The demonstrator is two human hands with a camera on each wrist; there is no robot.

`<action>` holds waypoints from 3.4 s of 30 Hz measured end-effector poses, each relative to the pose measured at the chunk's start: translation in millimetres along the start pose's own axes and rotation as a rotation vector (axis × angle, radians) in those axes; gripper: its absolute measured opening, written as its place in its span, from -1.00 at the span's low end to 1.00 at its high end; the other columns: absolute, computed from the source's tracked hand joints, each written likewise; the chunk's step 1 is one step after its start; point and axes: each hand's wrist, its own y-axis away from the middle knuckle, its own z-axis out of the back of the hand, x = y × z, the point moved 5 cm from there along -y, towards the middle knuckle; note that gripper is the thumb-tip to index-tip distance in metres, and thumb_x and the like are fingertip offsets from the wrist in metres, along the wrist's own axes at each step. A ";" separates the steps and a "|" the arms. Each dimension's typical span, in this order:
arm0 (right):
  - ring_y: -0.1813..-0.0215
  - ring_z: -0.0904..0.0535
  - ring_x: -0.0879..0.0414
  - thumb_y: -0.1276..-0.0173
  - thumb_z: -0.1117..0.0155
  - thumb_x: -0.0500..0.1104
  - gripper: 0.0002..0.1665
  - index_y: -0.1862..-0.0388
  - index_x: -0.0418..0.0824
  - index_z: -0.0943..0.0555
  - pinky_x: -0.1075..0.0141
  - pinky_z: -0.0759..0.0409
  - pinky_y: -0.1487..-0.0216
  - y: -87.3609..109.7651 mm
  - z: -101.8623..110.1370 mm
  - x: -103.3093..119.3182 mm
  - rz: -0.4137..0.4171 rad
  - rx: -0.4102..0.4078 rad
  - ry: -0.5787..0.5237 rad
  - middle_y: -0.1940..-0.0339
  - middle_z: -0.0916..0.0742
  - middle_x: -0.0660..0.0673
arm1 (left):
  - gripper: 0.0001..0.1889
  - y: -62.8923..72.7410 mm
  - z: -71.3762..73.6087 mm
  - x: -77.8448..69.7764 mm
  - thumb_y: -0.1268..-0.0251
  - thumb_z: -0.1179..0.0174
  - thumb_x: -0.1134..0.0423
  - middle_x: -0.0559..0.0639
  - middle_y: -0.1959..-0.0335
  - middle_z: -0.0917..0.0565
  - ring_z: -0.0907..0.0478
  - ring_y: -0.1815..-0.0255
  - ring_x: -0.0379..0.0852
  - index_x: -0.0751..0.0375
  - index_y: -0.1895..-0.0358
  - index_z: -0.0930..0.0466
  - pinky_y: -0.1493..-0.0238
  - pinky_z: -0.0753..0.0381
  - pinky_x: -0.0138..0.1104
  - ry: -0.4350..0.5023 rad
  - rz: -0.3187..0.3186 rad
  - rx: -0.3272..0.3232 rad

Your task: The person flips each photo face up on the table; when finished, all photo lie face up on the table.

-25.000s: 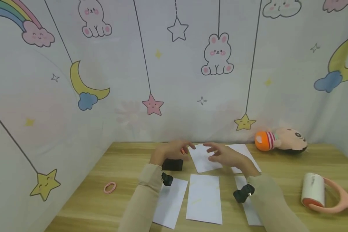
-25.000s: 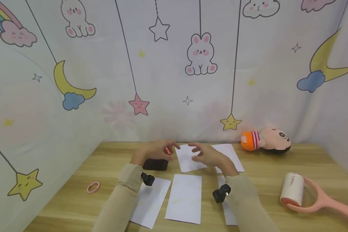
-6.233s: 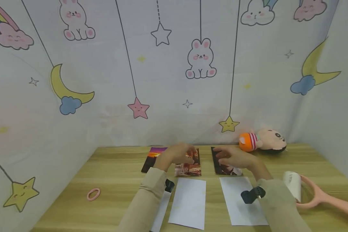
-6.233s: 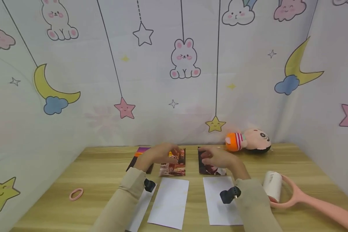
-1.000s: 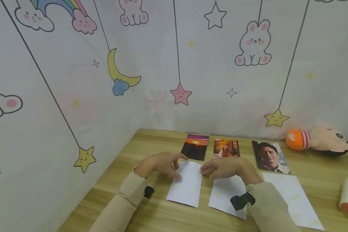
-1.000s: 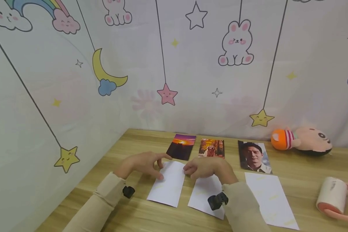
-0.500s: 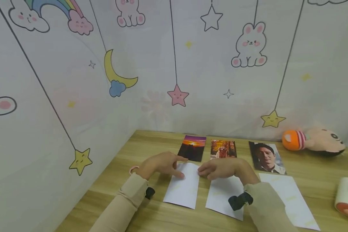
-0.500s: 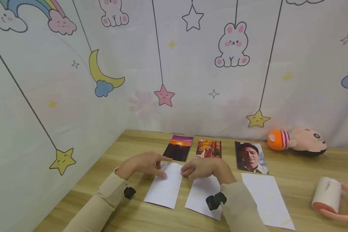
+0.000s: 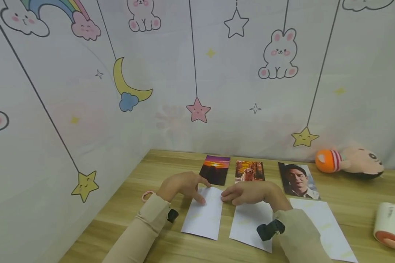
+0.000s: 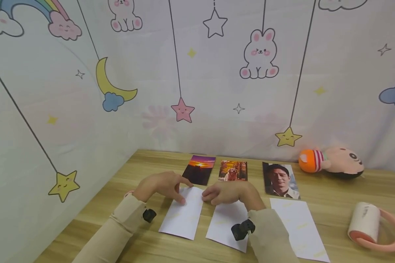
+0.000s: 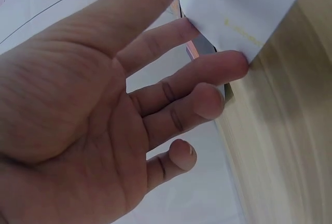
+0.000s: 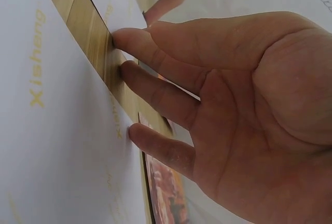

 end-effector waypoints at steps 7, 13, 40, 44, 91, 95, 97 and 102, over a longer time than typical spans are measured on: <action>-0.41 -0.43 -0.12 -0.47 -0.12 -0.30 -0.49 -0.38 -0.30 -0.46 -0.14 -0.25 -0.42 1.2 -0.6 1.5 0.040 0.015 -0.036 -0.28 -0.64 -0.18 | -0.42 1.0 0.9 -1.0 -0.09 -0.49 -0.09 -0.15 0.30 -0.66 -0.57 0.21 -0.23 -0.16 -0.22 -0.59 -0.04 -0.57 -0.15 -0.014 0.031 -0.009; -0.39 -0.45 -0.11 -0.48 -0.13 -0.29 -0.50 -0.38 -0.28 -0.46 -0.15 -0.25 -0.41 0.7 -1.8 -0.3 0.027 0.008 -0.067 -0.29 -0.63 -0.18 | -0.44 0.6 -8.4 -0.2 -0.05 -0.53 -0.03 -0.17 0.31 -0.57 -0.50 0.22 -0.21 -0.26 -0.15 -0.54 0.05 -0.55 -0.19 -0.019 0.036 0.023; -0.41 -0.43 -0.10 -0.45 -0.18 -0.28 -0.47 -0.39 -0.24 -0.46 -0.13 -0.29 -0.40 5.9 -1.6 7.0 -0.033 -0.002 0.011 -0.32 -0.60 -0.18 | -0.16 24.7 2.1 -0.1 -0.13 -0.47 -0.05 -0.09 -0.09 -0.71 -0.60 -0.14 -0.14 -0.16 -0.50 -0.30 -0.28 -0.44 0.00 0.062 0.099 0.102; -0.39 -0.46 -0.06 -0.44 -0.19 -0.26 -0.45 -0.40 -0.26 -0.45 -0.07 -0.33 -0.40 5.0 -3.2 10.3 -0.005 0.036 0.061 -0.33 -0.60 -0.16 | -0.16 22.4 1.2 -1.0 -0.13 -0.47 -0.05 -0.07 -0.10 -0.71 -0.58 -0.19 -0.12 -0.13 -0.50 -0.29 -0.28 -0.44 -0.01 0.057 0.094 0.079; -0.51 -0.28 0.01 -0.32 -0.25 -0.24 -0.25 -0.49 -0.25 -0.33 -0.04 -0.11 -0.51 -1.2 -10.4 18.4 0.062 0.061 0.187 -0.37 -0.57 -0.06 | -0.41 3.0 1.2 -1.2 -0.10 -0.45 -0.14 0.07 -0.10 -0.67 -0.59 -0.02 -0.07 0.00 -0.19 -0.60 -0.14 -0.55 -0.10 0.027 0.026 -0.171; -0.51 -0.28 0.01 -0.35 -0.24 -0.26 -0.26 -0.50 -0.23 -0.32 -0.03 -0.11 -0.51 -2.1 -11.0 16.9 0.053 0.058 0.157 -0.38 -0.56 -0.05 | -0.48 2.3 2.0 4.6 -0.12 -0.46 -0.11 0.04 0.02 -0.68 -0.58 0.18 -0.13 -0.01 -0.11 -0.59 -0.01 -0.58 -0.13 0.062 0.004 -0.187; -0.50 -0.31 0.01 -0.37 -0.22 -0.27 -0.27 -0.51 -0.24 -0.30 -0.01 -0.17 -0.49 -2.5 -11.7 16.5 0.063 0.061 0.130 -0.39 -0.55 -0.08 | -0.51 1.6 2.0 6.7 -0.12 -0.47 -0.09 0.00 0.09 -0.69 -0.57 0.25 -0.16 -0.01 -0.08 -0.58 0.03 -0.58 -0.15 0.072 -0.009 -0.189; -0.41 -0.43 -0.13 -0.41 -0.16 -0.33 -0.32 -0.49 -0.27 -0.30 -0.10 -0.37 -0.36 -0.3 -9.9 14.9 0.086 0.002 -0.025 -0.35 -0.56 -0.26 | -0.52 0.4 0.5 11.6 -0.11 -0.49 -0.03 -0.09 0.30 -0.66 -0.57 0.41 -0.21 0.02 -0.05 -0.56 0.24 -0.59 -0.26 0.128 -0.039 -0.173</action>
